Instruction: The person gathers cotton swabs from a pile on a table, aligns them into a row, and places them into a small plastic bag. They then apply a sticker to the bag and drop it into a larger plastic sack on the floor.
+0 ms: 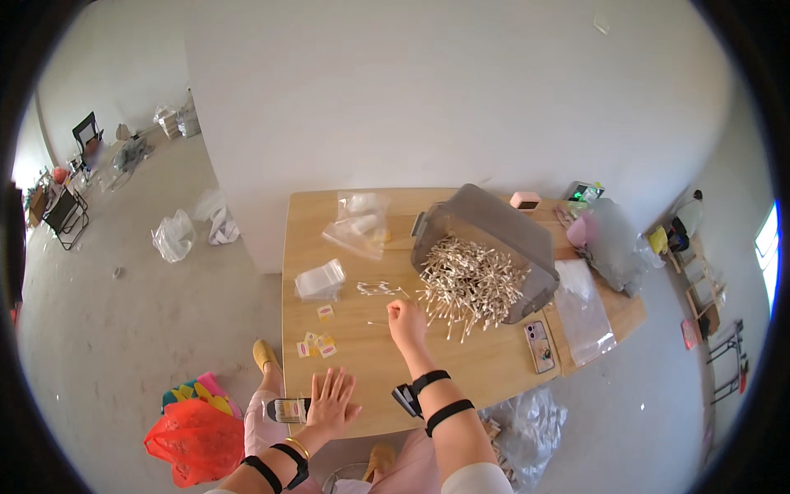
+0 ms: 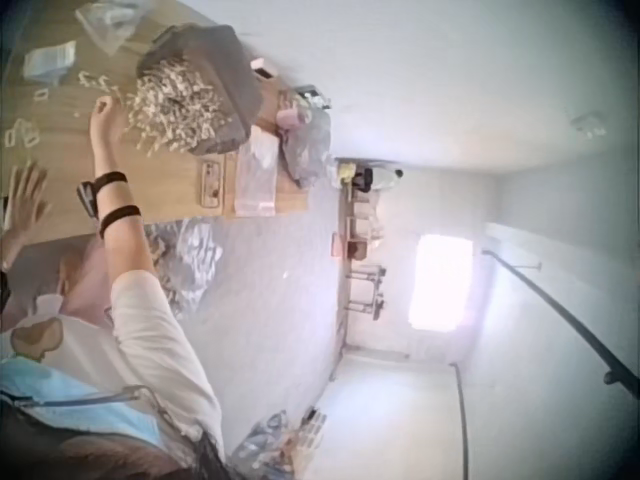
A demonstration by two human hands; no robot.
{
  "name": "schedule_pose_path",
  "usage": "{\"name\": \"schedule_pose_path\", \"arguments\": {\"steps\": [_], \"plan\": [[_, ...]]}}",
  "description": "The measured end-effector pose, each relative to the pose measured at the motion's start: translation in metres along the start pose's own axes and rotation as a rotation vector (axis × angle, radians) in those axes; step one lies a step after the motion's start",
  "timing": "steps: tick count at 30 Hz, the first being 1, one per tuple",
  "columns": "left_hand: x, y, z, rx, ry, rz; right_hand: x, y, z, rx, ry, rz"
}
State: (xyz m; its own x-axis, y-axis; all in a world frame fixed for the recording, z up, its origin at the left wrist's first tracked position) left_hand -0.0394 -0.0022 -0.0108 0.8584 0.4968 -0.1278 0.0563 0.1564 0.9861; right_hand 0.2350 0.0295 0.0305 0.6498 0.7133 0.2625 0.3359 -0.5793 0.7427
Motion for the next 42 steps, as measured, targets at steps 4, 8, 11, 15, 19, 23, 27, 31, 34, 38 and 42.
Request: {"name": "schedule_pose_path", "arguments": {"steps": [4, 8, 11, 15, 19, 23, 27, 31, 34, 38, 42], "plan": [[0.001, 0.004, 0.002, -0.015, -0.01, -0.024, 0.044, -0.032, 0.01, -0.076, 0.069, -0.024], [0.001, 0.003, -0.003, -0.092, -0.014, -0.012, 0.069, -0.06, 0.016, -0.208, 0.088, -0.064], [0.002, 0.002, -0.003, -0.112, -0.018, -0.013, 0.078, -0.071, 0.018, -0.204, 0.084, -0.022], [0.0, 0.006, -0.004, -0.132, -0.005, -0.019, 0.073, -0.077, 0.012, -0.219, 0.107, 0.019], [0.002, 0.005, -0.001, -0.155, -0.014, -0.002, 0.059, -0.074, 0.022, -0.217, 0.177, 0.052], [0.0, 0.004, -0.001, -0.156, -0.016, 0.014, 0.025, -0.062, 0.02, -0.208, 0.227, 0.075], [-0.002, 0.0, -0.003, -0.151, -0.015, 0.069, -0.021, -0.05, 0.012, -0.168, 0.217, 0.025], [-0.001, 0.0, -0.002, -0.159, -0.024, 0.108, -0.068, -0.041, 0.011, -0.137, 0.192, 0.015], [-0.002, -0.002, -0.002, -0.128, -0.009, 0.064, -0.105, -0.037, 0.002, -0.1, 0.205, 0.0], [-0.008, -0.005, 0.002, -0.08, -0.059, 0.198, -0.144, -0.031, -0.014, -0.048, 0.18, -0.063], [-0.003, -0.003, 0.022, 0.142, -0.136, 0.177, -0.171, -0.031, -0.016, -0.064, 0.196, -0.077]]}}
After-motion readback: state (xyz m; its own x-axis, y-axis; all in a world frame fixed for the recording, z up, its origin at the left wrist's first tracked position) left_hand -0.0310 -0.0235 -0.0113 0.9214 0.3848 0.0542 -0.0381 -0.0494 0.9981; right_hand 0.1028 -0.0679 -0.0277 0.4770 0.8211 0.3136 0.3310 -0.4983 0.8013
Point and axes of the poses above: each hand's wrist, its own x-axis towards the middle knuckle, its own y-axis out of the back of the hand, z = x × y, the point moved 3 cm from there along x, towards the middle knuckle, and after that the axes turned 3 degrees about -z, right-handed, at the moved point
